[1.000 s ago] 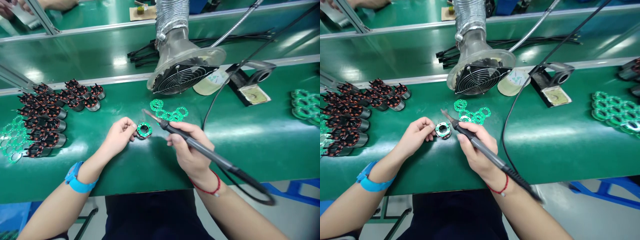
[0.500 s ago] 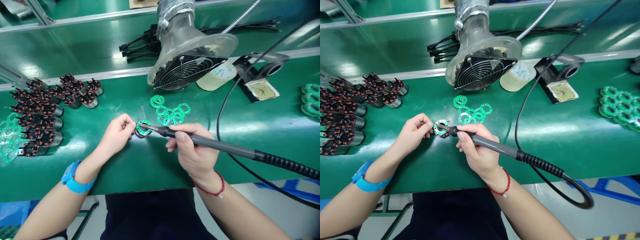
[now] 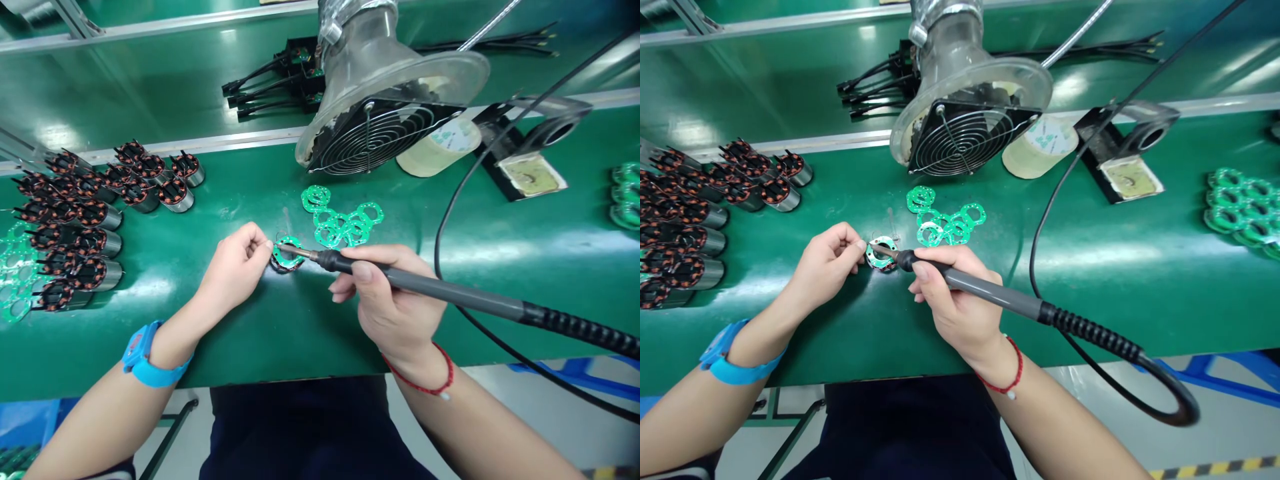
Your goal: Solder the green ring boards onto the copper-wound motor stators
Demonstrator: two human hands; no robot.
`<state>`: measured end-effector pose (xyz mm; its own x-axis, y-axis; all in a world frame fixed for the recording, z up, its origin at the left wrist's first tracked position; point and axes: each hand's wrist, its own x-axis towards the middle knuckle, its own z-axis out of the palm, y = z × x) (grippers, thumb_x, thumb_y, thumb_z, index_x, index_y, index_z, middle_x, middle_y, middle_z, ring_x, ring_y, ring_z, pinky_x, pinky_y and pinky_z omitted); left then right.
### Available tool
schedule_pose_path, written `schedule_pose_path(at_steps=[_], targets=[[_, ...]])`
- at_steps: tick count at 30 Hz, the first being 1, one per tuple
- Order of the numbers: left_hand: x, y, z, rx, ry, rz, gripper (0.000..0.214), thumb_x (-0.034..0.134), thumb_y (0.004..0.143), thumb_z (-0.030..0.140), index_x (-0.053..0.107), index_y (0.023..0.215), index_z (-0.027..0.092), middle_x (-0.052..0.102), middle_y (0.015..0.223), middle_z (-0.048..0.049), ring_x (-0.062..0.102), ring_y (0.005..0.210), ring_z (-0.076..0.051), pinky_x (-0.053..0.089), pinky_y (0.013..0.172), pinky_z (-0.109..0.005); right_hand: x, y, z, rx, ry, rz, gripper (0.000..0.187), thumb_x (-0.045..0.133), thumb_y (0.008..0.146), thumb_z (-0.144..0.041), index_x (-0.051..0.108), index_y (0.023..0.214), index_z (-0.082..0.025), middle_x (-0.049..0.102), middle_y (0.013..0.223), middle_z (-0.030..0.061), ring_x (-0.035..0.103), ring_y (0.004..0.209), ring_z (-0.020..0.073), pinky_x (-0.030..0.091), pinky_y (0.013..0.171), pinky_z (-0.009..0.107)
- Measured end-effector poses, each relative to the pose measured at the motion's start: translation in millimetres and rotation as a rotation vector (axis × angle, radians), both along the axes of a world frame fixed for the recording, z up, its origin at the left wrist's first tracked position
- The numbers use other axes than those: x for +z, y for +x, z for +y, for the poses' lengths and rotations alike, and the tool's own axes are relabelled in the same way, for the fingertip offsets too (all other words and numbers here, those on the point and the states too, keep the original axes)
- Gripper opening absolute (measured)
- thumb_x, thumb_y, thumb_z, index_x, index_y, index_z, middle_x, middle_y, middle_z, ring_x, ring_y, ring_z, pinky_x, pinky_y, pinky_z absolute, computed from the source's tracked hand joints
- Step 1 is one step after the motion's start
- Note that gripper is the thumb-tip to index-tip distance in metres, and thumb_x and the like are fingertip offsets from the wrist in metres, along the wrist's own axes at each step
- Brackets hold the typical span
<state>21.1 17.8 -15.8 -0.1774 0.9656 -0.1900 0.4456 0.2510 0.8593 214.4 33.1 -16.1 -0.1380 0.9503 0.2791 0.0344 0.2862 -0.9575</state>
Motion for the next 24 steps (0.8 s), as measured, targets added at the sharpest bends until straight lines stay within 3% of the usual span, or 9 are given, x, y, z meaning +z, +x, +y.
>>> schedule_pose_path(at_steps=[5, 8, 12, 16, 19, 24], targets=[[1.0, 0.7, -0.2, 0.002, 0.010, 0.036, 0.015, 0.049, 0.082, 0.026, 0.047, 0.069, 0.020, 0.051, 0.057, 0.0045, 0.047, 0.052, -0.010, 0.031, 0.051, -0.024, -1.1, 1.5, -1.2, -0.030, 0.079, -0.002, 0.013, 0.061, 0.087, -0.030, 0.065, 0.095, -0.022, 0.067, 0.058, -0.0040, 0.063, 0.044, 0.0119, 0.052, 0.039, 0.024], [2.1, 1.4, 0.4, 0.002, 0.017, 0.037, 0.015, 0.050, 0.081, 0.025, 0.046, 0.067, 0.020, 0.049, 0.055, 0.0049, 0.045, 0.051, -0.010, 0.030, 0.051, -0.023, -2.7, 1.2, -0.3, -0.081, 0.155, -0.039, 0.018, 0.061, 0.087, -0.031, 0.064, 0.104, -0.024, 0.071, 0.072, -0.0003, 0.067, 0.055, 0.0145, 0.057, 0.048, 0.029], [3.5, 2.6, 1.6, -0.006, 0.031, 0.058, 0.017, 0.048, 0.081, 0.024, 0.044, 0.065, 0.020, 0.046, 0.054, 0.0059, 0.042, 0.050, -0.009, 0.030, 0.052, -0.023, -7.3, -2.9, 1.9, 0.055, 0.136, -0.128, 0.034, 0.054, 0.091, -0.030, 0.052, 0.125, -0.028, 0.071, 0.106, 0.0041, 0.072, 0.080, 0.0175, 0.061, 0.070, 0.034], [3.8, 3.7, 2.1, -0.005, 0.024, 0.059, 0.016, 0.047, 0.080, 0.023, 0.043, 0.065, 0.020, 0.045, 0.053, 0.0064, 0.040, 0.049, -0.009, 0.029, 0.051, -0.022, -8.7, -6.1, 4.5, 0.141, 0.216, -0.352, 0.034, 0.051, 0.093, -0.026, 0.050, 0.127, -0.029, 0.071, 0.109, 0.0033, 0.066, 0.106, 0.0208, 0.053, 0.092, 0.040], [2.7, 3.9, 2.1, -0.001, 0.022, 0.049, 0.016, 0.047, 0.080, 0.023, 0.043, 0.064, 0.020, 0.044, 0.053, 0.0062, 0.041, 0.049, -0.009, 0.028, 0.050, -0.023, -7.5, -7.4, 5.9, 0.154, 0.296, -0.461, 0.035, 0.053, 0.091, -0.023, 0.052, 0.126, -0.027, 0.072, 0.108, 0.0035, 0.063, 0.111, 0.0213, 0.050, 0.096, 0.042], [-1.3, -1.2, 2.2, -0.027, 0.012, -0.043, 0.014, 0.048, 0.081, 0.027, 0.047, 0.070, 0.019, 0.050, 0.059, 0.0046, 0.047, 0.053, -0.010, 0.033, 0.052, -0.023, -6.3, -9.9, 4.8, 0.137, 0.304, -0.508, 0.040, 0.057, 0.089, -0.023, 0.050, 0.128, -0.026, 0.069, 0.114, 0.0054, 0.064, 0.109, 0.0231, 0.050, 0.094, 0.043]])
